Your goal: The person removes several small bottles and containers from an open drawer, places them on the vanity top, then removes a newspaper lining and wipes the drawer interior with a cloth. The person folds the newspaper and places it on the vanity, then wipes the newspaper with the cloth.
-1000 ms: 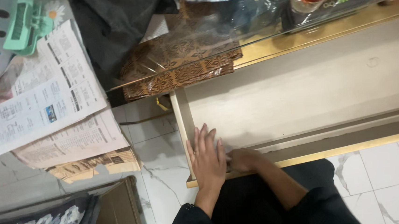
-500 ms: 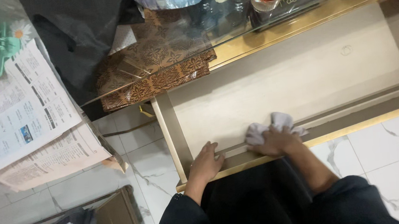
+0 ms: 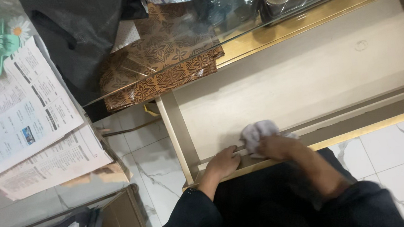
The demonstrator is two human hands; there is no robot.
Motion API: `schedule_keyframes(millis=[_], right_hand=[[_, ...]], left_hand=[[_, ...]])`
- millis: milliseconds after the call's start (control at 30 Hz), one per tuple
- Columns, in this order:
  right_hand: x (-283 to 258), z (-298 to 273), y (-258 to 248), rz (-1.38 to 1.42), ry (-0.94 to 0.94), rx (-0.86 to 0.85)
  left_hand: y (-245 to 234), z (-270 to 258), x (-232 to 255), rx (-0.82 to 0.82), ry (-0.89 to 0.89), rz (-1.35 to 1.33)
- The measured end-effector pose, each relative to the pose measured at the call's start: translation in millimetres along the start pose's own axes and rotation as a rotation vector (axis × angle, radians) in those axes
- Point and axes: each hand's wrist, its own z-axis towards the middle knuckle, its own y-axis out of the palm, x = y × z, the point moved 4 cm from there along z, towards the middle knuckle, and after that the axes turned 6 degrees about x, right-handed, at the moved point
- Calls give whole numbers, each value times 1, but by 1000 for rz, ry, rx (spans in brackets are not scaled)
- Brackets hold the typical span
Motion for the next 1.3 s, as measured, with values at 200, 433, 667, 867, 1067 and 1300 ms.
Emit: schedule_keyframes(millis=[200,433,667,867,1067,1300], right_hand=[[107,-39,-31,-124,393,-96],[187,-83,-71,-175,610,-17],[159,-52,-47,-166,140,-94],[140,-40,-25,12,21,25],[221,-47,-28,-356,-343,4],[357,-114,-91,-151,547,-107]], left_hand=[[-2,1,3,-75,-54,59],[0,4,28,-109,-102,136],[24,18,98,-169,-145,116],[65,56,157,-152,-22,158],[85,63,194,-235,-109,216],[89,66,202,-302,-189,288]])
